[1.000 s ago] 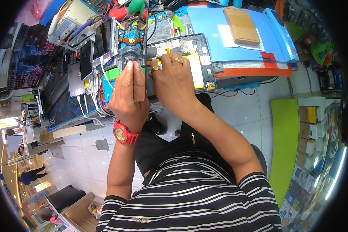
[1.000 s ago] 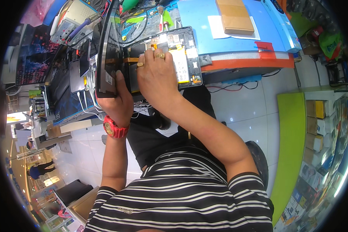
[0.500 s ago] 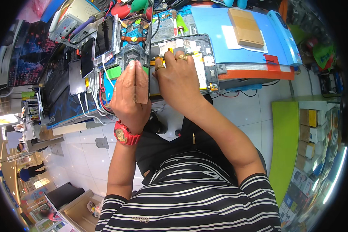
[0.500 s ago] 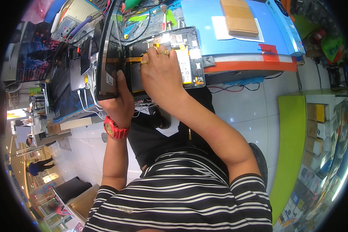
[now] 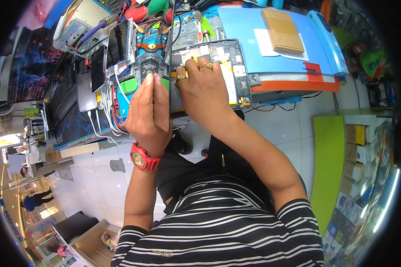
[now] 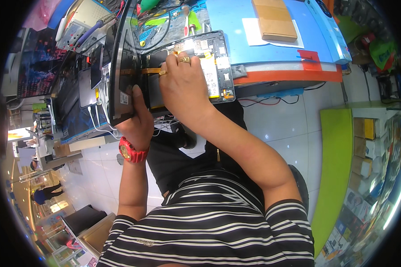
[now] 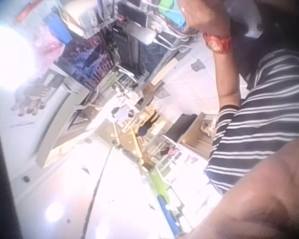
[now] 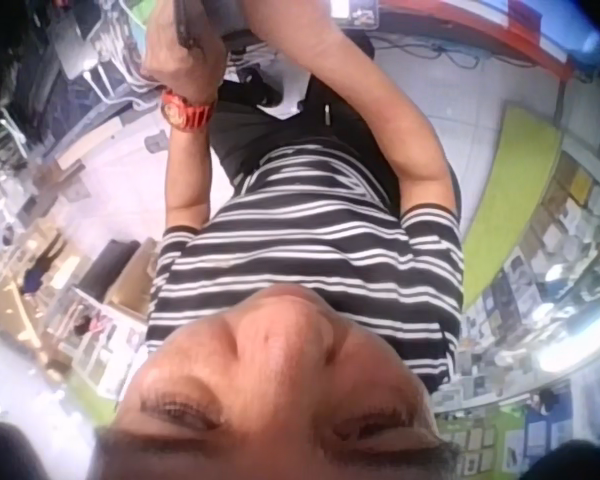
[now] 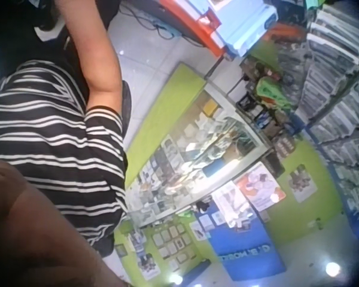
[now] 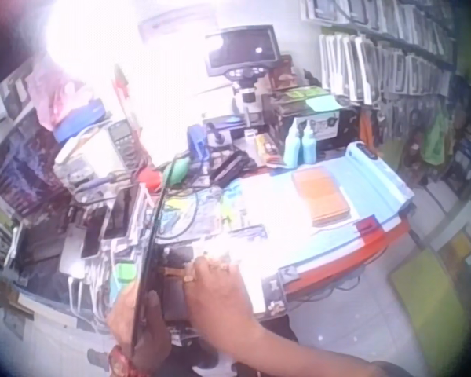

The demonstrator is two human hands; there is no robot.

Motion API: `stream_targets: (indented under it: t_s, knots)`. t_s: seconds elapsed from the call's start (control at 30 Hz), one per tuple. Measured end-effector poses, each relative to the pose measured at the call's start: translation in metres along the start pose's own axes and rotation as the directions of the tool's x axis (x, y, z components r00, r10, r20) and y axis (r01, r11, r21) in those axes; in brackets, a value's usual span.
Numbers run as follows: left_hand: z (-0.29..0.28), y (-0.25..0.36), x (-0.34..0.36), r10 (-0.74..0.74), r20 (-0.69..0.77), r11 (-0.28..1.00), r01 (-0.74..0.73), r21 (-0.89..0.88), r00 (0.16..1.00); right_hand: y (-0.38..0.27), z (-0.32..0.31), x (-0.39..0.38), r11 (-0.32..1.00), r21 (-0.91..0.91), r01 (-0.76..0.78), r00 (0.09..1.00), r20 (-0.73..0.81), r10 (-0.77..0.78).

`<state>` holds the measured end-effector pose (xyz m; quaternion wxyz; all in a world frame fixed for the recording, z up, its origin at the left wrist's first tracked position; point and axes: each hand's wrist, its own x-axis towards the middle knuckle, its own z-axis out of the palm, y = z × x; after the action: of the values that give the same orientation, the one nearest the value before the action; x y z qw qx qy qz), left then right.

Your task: The person manipulates internal components of a tablet on a workbench, uses a tool to pry or adjust parts, connects cables, and then tests the device by turning it on to show the boot screen.

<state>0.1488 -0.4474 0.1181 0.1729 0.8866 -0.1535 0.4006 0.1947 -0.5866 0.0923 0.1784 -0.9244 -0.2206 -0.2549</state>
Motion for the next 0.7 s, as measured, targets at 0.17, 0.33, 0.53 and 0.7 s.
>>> stream_targets:
  t_s: [0.17,0.33,0.53,0.7]
  knots:
    - [0.001,0.003,0.0,0.019,0.015,0.999,-0.02,0.044,1.0,0.002,-0.004,0.002,1.0,-0.019,0.019,0.999,0.031,-0.019]
    - [0.003,0.005,-0.001,-0.039,-0.019,0.999,0.039,-0.01,0.999,0.012,0.001,0.004,0.992,-0.077,0.1,0.991,-0.084,-0.106]
    - [-0.003,-0.002,0.001,0.062,0.045,0.997,-0.063,0.037,0.997,0.027,-0.008,0.03,0.983,0.058,0.175,0.962,0.201,-0.183]
    - [-0.005,-0.002,0.001,0.066,0.049,0.996,-0.069,0.054,0.997,0.029,-0.033,0.066,0.981,0.016,0.193,0.864,0.472,-0.178]
